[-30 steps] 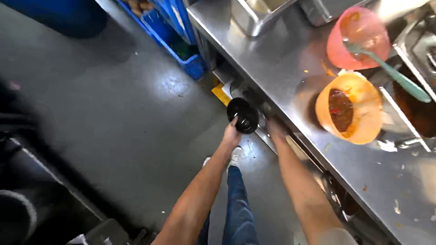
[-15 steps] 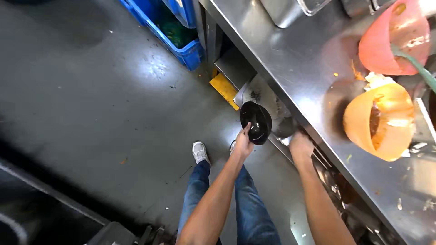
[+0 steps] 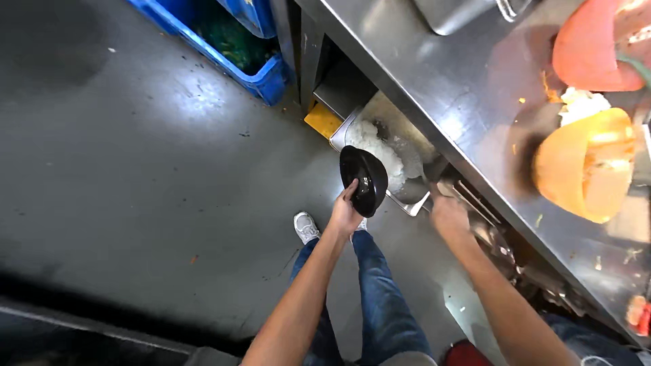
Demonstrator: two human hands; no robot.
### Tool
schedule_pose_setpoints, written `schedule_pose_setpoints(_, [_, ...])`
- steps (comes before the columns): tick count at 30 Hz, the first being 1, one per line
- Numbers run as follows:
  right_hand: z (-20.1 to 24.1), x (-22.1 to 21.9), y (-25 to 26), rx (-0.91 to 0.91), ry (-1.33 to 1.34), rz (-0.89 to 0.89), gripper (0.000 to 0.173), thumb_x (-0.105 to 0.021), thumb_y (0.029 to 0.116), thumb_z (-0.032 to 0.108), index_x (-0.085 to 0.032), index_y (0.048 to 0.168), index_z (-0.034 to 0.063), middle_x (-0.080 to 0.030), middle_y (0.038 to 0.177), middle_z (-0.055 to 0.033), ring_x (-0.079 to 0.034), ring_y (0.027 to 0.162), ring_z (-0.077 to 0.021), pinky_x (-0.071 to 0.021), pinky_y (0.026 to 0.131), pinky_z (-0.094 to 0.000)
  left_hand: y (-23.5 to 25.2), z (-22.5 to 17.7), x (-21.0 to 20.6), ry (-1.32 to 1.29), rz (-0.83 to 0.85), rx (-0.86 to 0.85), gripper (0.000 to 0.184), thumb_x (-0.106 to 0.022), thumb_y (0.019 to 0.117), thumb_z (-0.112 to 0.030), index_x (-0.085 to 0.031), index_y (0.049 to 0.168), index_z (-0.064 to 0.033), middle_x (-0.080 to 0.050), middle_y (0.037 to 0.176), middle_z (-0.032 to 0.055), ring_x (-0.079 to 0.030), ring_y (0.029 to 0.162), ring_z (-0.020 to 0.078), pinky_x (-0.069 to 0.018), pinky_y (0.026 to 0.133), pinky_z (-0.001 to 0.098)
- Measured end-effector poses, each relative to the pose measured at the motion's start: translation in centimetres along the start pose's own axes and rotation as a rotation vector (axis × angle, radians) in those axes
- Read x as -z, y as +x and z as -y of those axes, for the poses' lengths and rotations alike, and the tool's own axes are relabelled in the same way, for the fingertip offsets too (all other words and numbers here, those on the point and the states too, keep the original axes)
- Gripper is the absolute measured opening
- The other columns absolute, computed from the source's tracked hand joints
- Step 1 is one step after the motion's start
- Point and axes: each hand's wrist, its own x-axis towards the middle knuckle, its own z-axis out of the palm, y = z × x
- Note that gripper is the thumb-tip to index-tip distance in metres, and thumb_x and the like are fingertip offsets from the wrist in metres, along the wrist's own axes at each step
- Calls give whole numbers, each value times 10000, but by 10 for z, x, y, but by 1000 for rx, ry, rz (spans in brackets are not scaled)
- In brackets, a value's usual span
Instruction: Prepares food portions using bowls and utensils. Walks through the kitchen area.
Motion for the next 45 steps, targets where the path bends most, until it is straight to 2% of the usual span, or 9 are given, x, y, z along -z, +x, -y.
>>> schedule_pose_setpoints(6, [0,6,41,175,289,-58,398,-515,1079,246,-591,1468,216,-705,1198,-254,-687,1072,-479,-536,870,-691,-16,-20,32,82,55,-12,450,-269,1128,-302,-446,1489,-101,-530,1501,129,-494,1407,307,-446,1132,535])
schedule_pose_setpoints(9, [-6,13,26,195,342,-173,416,-506,1094,258,-565,1504,220,-722,1096,-278,-695,1005,-506,-531,840,-690,-30,-29,43,149,5,-61,467,-236,1129,-298,-443,1499,-102,-515,1525,123,-492,1413,298,-436,1142,514])
schedule_pose_setpoints(15, [20,-7,109,378,480,-20,409,-522,1091,279,-586,1485,187,-655,1381,-182,-617,1279,-397,-442,1081,-648,-26,-20,37,238,-48,-90,435,-275,1124,-316,-534,1388,-88,-649,1333,120,-633,1230,247,-536,1022,456])
schedule_pose_setpoints(19, [-35,-6,62,196,416,-21,420,-508,1097,327,-569,1499,220,-675,1315,-216,-662,1162,-444,-495,964,-695,-29,-8,38,218,-111,-83,426,-281,1129,-316,-531,1388,-88,-656,1319,124,-648,1200,237,-551,992,428])
schedule_pose_setpoints(25, [-27,4,67,162,267,-102,426,-432,1115,329,-568,1484,166,-639,1373,-236,-608,1266,-461,-448,1037,-700,-10,11,14,17,-25,-174,438,-220,1117,-269,-473,1431,-97,-560,1470,127,-515,1390,296,-453,1120,519])
schedule_pose_setpoints(30, [-8,3,69,171,659,219,434,-509,1102,334,-529,1523,230,-680,924,-181,-610,635,-251,-537,596,-426,-13,2,11,29,-6,-191,436,-248,1134,-309,-468,1445,-96,-564,1462,127,-526,1381,284,-477,1107,504])
schedule_pose_setpoints(36, [-16,-11,90,264,397,55,418,-497,1096,310,-559,1503,238,-677,1310,-207,-681,1127,-422,-514,950,-668,-25,-10,31,84,-58,-255,432,-240,1122,-299,-456,1446,-112,-549,1486,108,-530,1380,277,-498,1085,492])
schedule_pose_setpoints(39, [-23,2,83,127,631,128,447,-469,1113,357,-498,1546,251,-677,931,-155,-618,659,-246,-542,616,-436,-18,-11,35,81,-69,-244,422,-259,1122,-306,-477,1433,-121,-578,1451,98,-565,1342,263,-519,1059,476])
schedule_pose_setpoints(45, [13,-18,96,201,675,323,458,-476,1107,366,-485,1554,271,-633,787,-135,-547,512,-196,-504,495,-362,-15,-1,23,2,-51,-232,418,-259,1124,-316,-462,1431,-118,-552,1478,114,-523,1383,279,-483,1093,503])
